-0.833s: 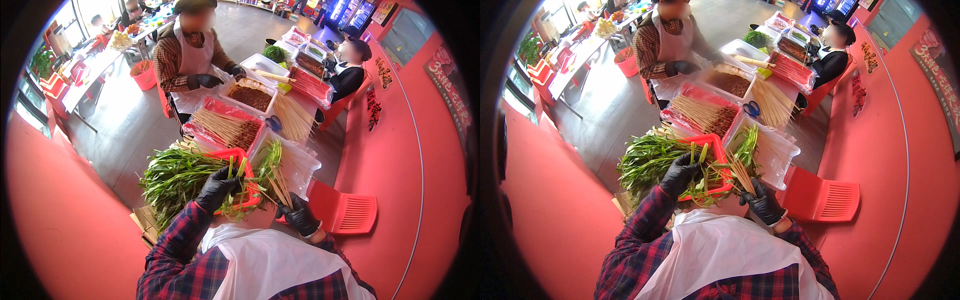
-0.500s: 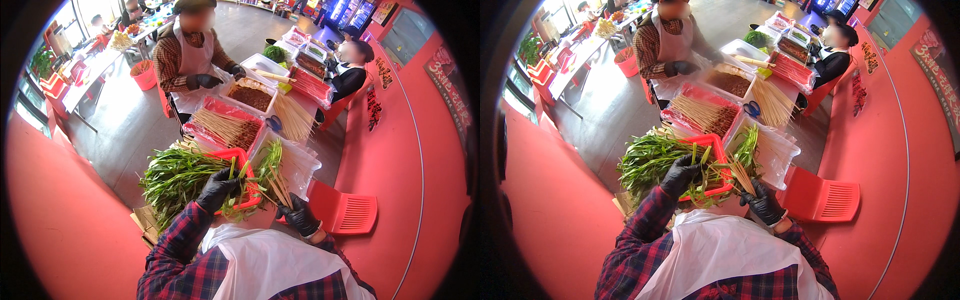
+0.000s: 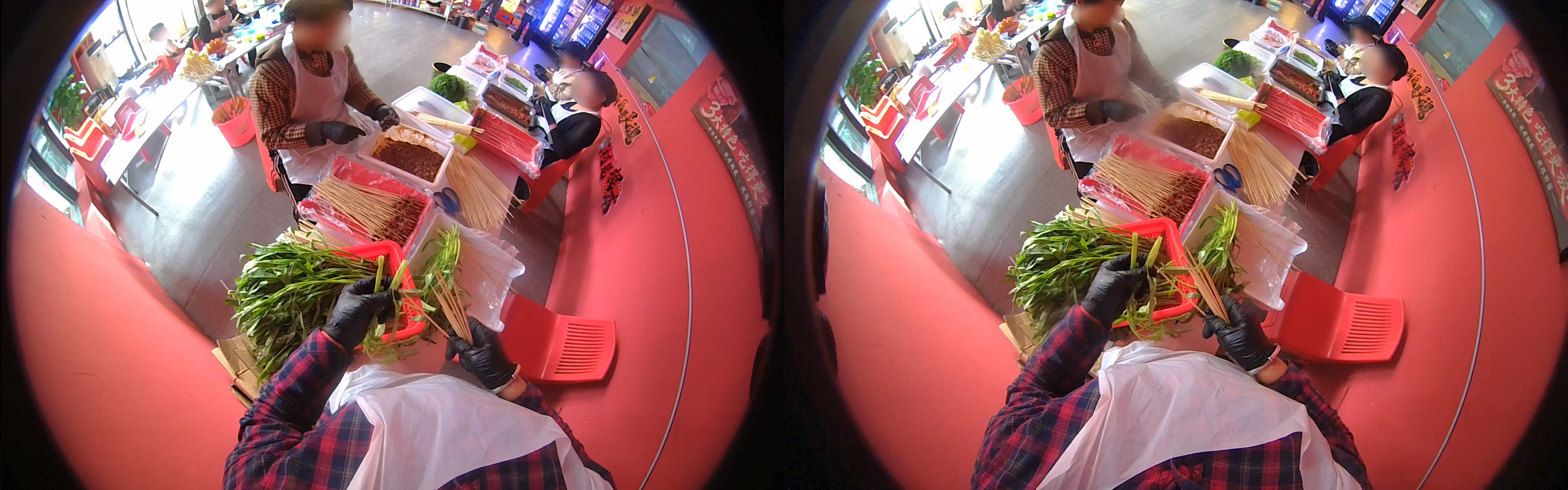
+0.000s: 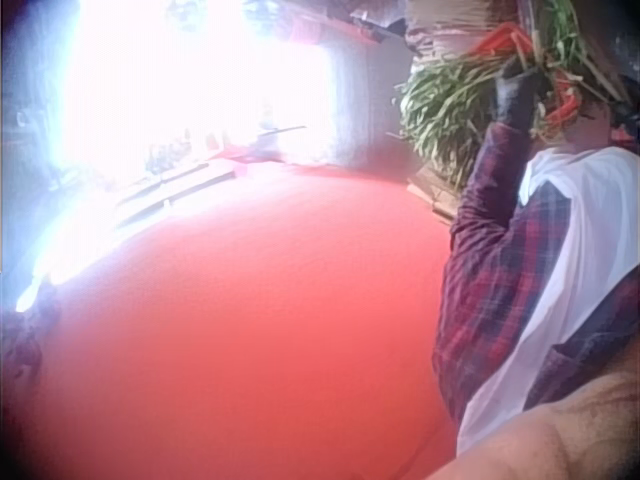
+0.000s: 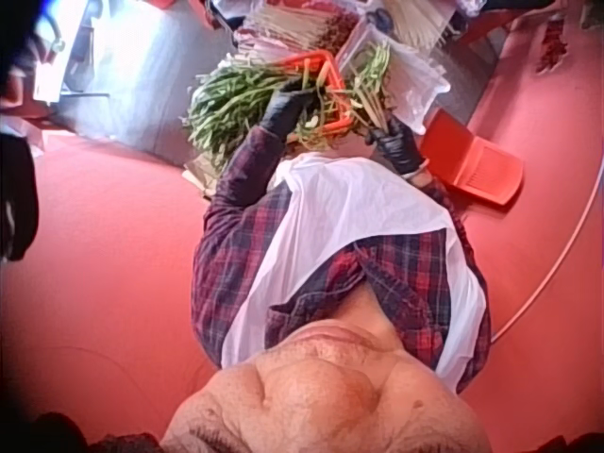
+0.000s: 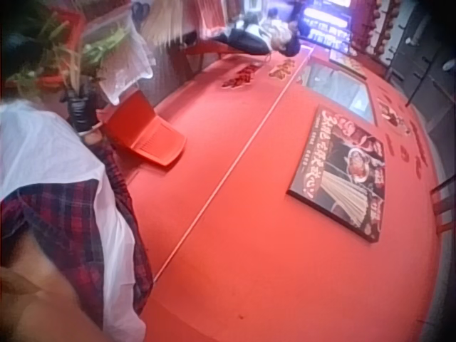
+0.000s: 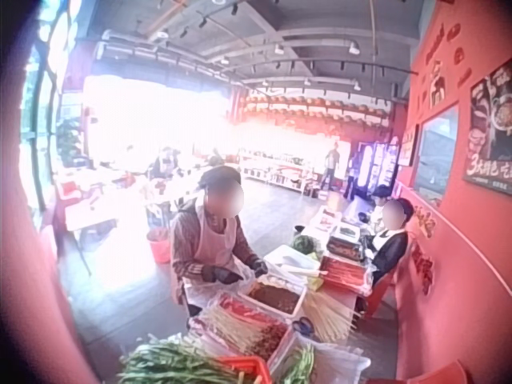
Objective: The person repeatedly picks up green leafy vegetables and wooden skewers, then threads the vegetables onto the skewers one by one. The finished skewers are placed into a clear container on the counter.
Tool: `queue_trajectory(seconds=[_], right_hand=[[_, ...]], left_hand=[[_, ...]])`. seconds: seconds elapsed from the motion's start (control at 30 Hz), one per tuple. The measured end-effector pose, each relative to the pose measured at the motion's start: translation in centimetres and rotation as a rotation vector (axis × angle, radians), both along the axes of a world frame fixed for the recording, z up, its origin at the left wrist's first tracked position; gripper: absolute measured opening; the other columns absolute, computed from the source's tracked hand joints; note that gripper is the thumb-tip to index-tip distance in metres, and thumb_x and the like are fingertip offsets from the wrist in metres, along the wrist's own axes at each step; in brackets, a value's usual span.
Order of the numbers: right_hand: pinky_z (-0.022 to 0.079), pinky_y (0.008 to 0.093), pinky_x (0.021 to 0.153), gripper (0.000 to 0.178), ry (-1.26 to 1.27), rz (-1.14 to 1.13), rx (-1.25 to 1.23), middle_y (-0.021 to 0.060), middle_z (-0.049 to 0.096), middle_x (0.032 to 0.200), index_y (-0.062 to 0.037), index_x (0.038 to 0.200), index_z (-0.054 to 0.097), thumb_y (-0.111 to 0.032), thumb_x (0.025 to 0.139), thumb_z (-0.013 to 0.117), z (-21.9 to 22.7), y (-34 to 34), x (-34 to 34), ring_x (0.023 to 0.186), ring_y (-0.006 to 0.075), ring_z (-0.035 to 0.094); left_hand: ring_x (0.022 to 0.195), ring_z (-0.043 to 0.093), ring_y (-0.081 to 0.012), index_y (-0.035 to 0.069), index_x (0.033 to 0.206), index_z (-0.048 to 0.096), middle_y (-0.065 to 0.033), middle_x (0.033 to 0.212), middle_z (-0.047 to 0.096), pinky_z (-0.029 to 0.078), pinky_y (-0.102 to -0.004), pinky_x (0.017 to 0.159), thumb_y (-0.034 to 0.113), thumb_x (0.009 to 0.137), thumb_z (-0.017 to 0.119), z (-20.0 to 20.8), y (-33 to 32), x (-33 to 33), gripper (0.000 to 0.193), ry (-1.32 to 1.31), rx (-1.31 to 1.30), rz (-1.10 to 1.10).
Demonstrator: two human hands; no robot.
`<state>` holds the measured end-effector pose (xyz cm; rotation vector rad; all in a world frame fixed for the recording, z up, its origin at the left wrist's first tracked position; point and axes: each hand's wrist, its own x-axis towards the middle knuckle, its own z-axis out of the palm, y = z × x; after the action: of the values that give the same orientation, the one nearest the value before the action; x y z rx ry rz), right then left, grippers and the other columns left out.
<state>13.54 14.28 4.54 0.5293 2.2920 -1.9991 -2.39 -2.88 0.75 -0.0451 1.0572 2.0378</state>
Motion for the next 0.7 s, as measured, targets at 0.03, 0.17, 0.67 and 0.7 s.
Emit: queue_trajectory(seconds=[0.03,0.17,0.67,0.7], right_hand=[[0.03,0.0171,0.039,0.015,0.003,-0.009,-0.014,0.0001,0.054,0.064,-0.0056,0.096,0.049,-0.004,0.082,0.046,0.0,-0.1,0.0,0.044,0.0025,0.038],[0.029,0.0172,0.038,0.012,-0.047,-0.02,-0.045,0.0004,0.054,0.063,-0.0058,0.094,0.049,-0.005,0.082,0.046,-0.2,0.1,-0.1,0.043,0.0027,0.037],[0.031,0.017,0.04,0.011,-0.001,-0.056,-0.007,-0.0008,0.055,0.06,-0.0056,0.093,0.052,-0.009,0.083,0.048,1.0,-0.2,-0.4,0.045,0.0021,0.04],[0.031,0.017,0.04,0.011,0.001,-0.062,-0.021,-0.001,0.055,0.06,-0.0056,0.093,0.052,-0.01,0.083,0.048,1.0,-0.2,-0.4,0.044,0.002,0.039]], left_hand=[[0.055,0.054,-0.0134,0.001,0.095,0.056,-0.0061,0.074,0.058,0.045,-0.0245,0.051,-0.001,0.075,0.055,0.1,0.0,0.0,0.021,-0.025,0.02,0.005],[0.058,0.055,-0.0141,0.0,0.098,0.055,-0.0062,0.075,0.059,0.045,-0.0245,0.053,0.001,0.075,0.055,0.0,0.2,-0.3,0.022,-0.001,0.007,0.032],[0.068,0.059,-0.0143,0.001,0.099,0.055,-0.0067,0.082,0.06,0.049,-0.0263,0.063,0.001,0.078,0.051,-1.2,0.0,-0.2,0.021,0.014,0.03,0.001],[0.069,0.058,-0.0139,0.0,0.098,0.055,-0.0064,0.082,0.06,0.048,-0.0256,0.063,0.001,0.078,0.052,-1.1,0.0,-0.2,0.021,0.018,0.03,-0.001]])
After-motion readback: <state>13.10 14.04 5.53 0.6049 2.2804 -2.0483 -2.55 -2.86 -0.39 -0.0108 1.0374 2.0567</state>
